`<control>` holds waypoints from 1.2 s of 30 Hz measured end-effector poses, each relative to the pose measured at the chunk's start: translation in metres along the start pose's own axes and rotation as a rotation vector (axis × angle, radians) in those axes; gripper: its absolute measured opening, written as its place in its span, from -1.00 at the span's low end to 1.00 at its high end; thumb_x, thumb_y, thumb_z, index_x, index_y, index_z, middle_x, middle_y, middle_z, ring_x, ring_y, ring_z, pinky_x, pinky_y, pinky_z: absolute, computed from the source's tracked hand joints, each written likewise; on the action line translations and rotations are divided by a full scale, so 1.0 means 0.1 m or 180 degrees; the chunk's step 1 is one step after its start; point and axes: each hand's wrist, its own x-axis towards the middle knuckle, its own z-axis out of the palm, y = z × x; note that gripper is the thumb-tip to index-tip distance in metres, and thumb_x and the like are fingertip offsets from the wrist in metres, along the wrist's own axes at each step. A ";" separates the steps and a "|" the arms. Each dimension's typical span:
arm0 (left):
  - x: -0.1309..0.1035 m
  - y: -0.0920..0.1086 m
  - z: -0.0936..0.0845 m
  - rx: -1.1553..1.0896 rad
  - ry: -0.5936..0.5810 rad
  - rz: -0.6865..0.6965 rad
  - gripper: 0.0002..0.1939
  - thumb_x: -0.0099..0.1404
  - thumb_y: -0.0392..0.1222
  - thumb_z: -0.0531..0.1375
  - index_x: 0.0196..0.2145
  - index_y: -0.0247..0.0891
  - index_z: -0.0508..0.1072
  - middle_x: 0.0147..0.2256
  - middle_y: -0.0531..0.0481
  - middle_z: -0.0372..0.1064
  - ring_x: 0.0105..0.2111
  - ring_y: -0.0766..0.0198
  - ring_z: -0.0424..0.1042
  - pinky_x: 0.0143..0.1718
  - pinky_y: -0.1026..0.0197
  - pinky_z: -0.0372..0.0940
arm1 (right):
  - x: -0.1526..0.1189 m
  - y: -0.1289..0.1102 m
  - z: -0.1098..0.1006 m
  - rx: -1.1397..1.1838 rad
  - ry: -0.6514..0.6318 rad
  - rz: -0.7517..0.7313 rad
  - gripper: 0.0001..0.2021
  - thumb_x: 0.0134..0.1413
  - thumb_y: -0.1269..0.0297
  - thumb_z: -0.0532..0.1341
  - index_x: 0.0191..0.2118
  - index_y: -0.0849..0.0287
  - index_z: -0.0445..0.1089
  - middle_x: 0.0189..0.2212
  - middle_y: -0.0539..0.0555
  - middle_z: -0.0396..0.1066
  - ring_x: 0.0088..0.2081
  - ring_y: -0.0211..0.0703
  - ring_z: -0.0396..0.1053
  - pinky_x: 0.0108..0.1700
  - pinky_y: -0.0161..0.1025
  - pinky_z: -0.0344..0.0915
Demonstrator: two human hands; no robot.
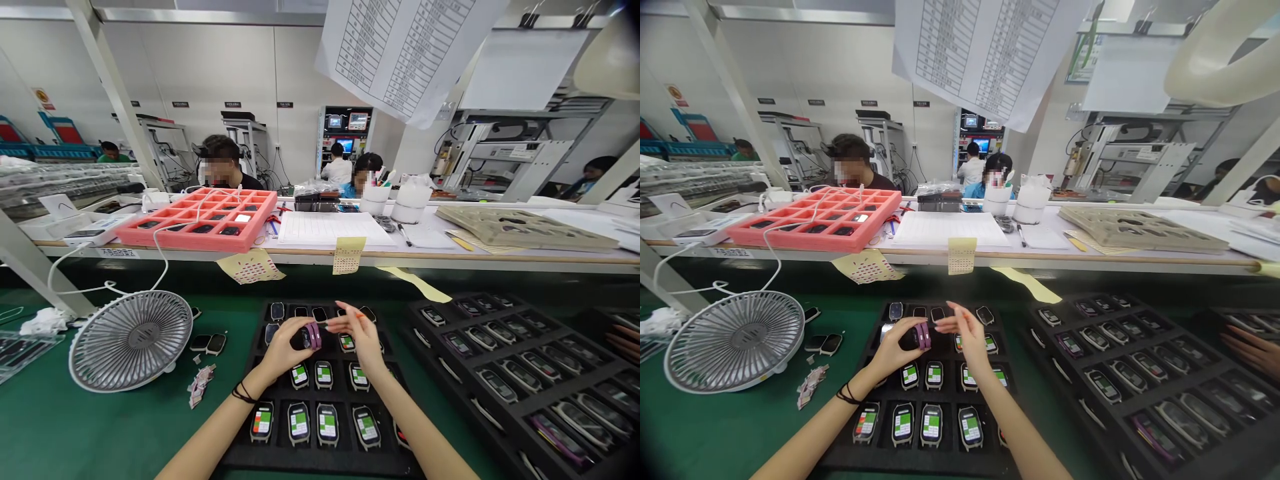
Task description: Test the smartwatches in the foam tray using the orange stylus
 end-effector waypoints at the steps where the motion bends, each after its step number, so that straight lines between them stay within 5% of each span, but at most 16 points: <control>1: 0.00 -0.01 0.00 -0.0002 -0.0020 -0.0120 -0.54 0.12 -0.21 0.30 0.00 -0.21 0.35 -0.04 -0.12 0.38 -0.03 0.11 0.36 0.03 0.02 0.27 | -0.01 -0.02 -0.02 -0.0052 0.0061 -0.0137 -0.46 0.13 -0.14 0.09 -0.06 0.28 0.35 -0.49 0.14 0.48 -0.48 -0.11 0.46 -0.33 -0.17 0.39; 9: -0.02 -0.02 0.01 0.0013 -0.0041 -0.0381 -0.51 0.09 -0.19 0.31 0.00 -0.21 0.36 -0.05 -0.08 0.40 -0.04 0.12 0.39 0.02 0.05 0.29 | -0.14 0.00 -0.02 -0.0388 0.0227 -0.0746 -0.48 0.21 -0.14 -0.04 -0.43 0.24 0.34 -0.62 0.11 0.42 -0.60 -0.13 0.39 -0.50 -0.20 0.34; 25: -0.02 -0.04 0.01 0.0075 -0.0038 -0.0393 -0.49 0.08 -0.16 0.33 0.00 -0.22 0.37 -0.05 -0.10 0.41 -0.05 0.10 0.40 0.01 0.04 0.30 | -0.15 0.02 -0.01 -0.0727 0.0251 -0.1000 -0.49 0.25 -0.09 -0.08 -0.46 0.20 0.34 -0.62 0.10 0.39 -0.61 -0.16 0.36 -0.53 -0.21 0.33; 36: -0.01 -0.02 0.00 0.0250 0.0001 -0.0391 -0.51 0.05 -0.19 0.33 -0.03 -0.23 0.41 -0.11 -0.07 0.45 -0.12 0.10 0.45 -0.06 0.08 0.37 | -0.19 0.06 -0.01 -0.1780 0.0025 -0.1587 -0.44 0.29 -0.04 -0.16 -0.52 0.15 0.36 -0.59 0.10 0.36 -0.56 -0.19 0.33 -0.44 -0.19 0.28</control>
